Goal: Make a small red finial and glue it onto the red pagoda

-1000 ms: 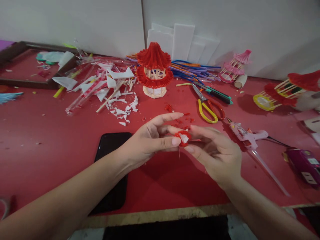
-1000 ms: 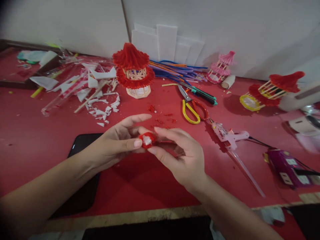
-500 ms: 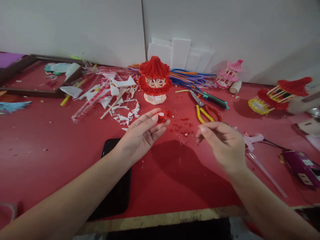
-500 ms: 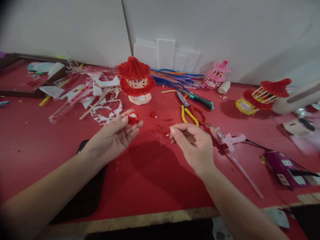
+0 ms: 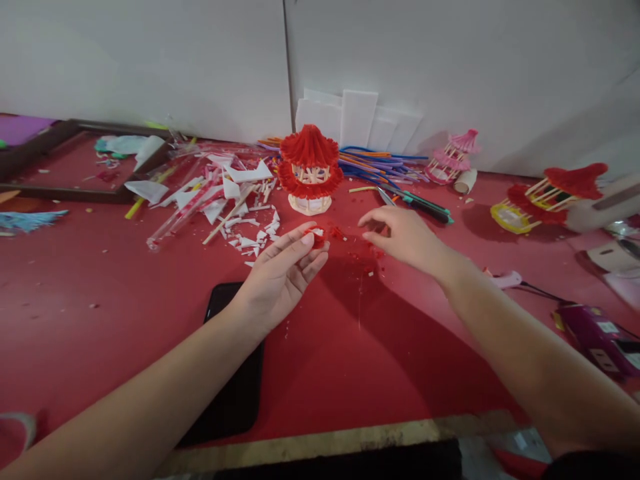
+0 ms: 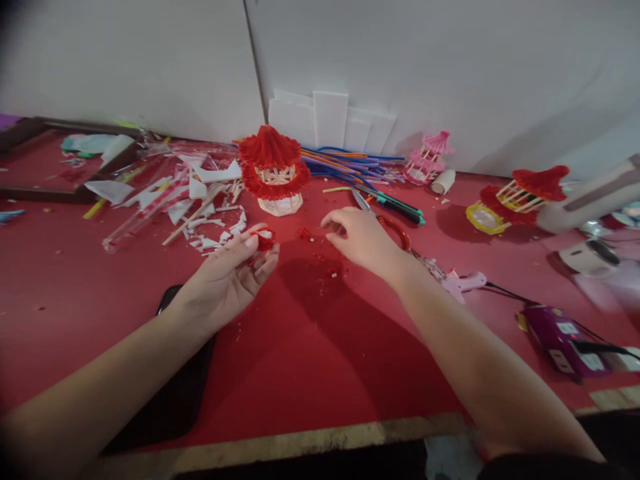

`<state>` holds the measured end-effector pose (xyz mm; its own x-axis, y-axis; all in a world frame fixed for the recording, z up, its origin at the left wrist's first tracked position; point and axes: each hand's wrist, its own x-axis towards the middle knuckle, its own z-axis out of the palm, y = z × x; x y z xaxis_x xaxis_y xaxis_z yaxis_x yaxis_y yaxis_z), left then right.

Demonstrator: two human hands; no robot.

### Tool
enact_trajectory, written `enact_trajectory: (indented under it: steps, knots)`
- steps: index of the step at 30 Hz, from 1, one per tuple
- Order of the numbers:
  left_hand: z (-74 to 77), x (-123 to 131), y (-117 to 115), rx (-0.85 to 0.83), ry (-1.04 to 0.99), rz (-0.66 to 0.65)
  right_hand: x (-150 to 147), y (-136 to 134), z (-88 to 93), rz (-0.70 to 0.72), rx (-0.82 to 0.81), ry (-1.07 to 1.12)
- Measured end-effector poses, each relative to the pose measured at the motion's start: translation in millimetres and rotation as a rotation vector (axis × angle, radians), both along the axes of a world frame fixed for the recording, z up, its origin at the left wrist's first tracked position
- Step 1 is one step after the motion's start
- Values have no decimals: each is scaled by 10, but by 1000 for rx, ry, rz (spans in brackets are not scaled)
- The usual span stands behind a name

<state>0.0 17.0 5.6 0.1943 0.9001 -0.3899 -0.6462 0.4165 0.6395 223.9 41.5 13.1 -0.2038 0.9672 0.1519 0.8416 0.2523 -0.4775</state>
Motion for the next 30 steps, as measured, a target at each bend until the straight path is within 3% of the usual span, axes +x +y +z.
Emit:
enact_trajectory:
  steps: [7,13,23,30]
  knots:
    - [-45,1,14,53,-37,50,-325,228,-107,53,-5,-170]
    - [-84,0,3,114,-34,51,-384,292,-219,30,-3,-213]
    - [-100,-11,-113,352,165,-105,-203,12,-149,-81,117,-7]
    - [-128,-3,-151,479,259,-172,-43,-162,-193,-24,364,86]
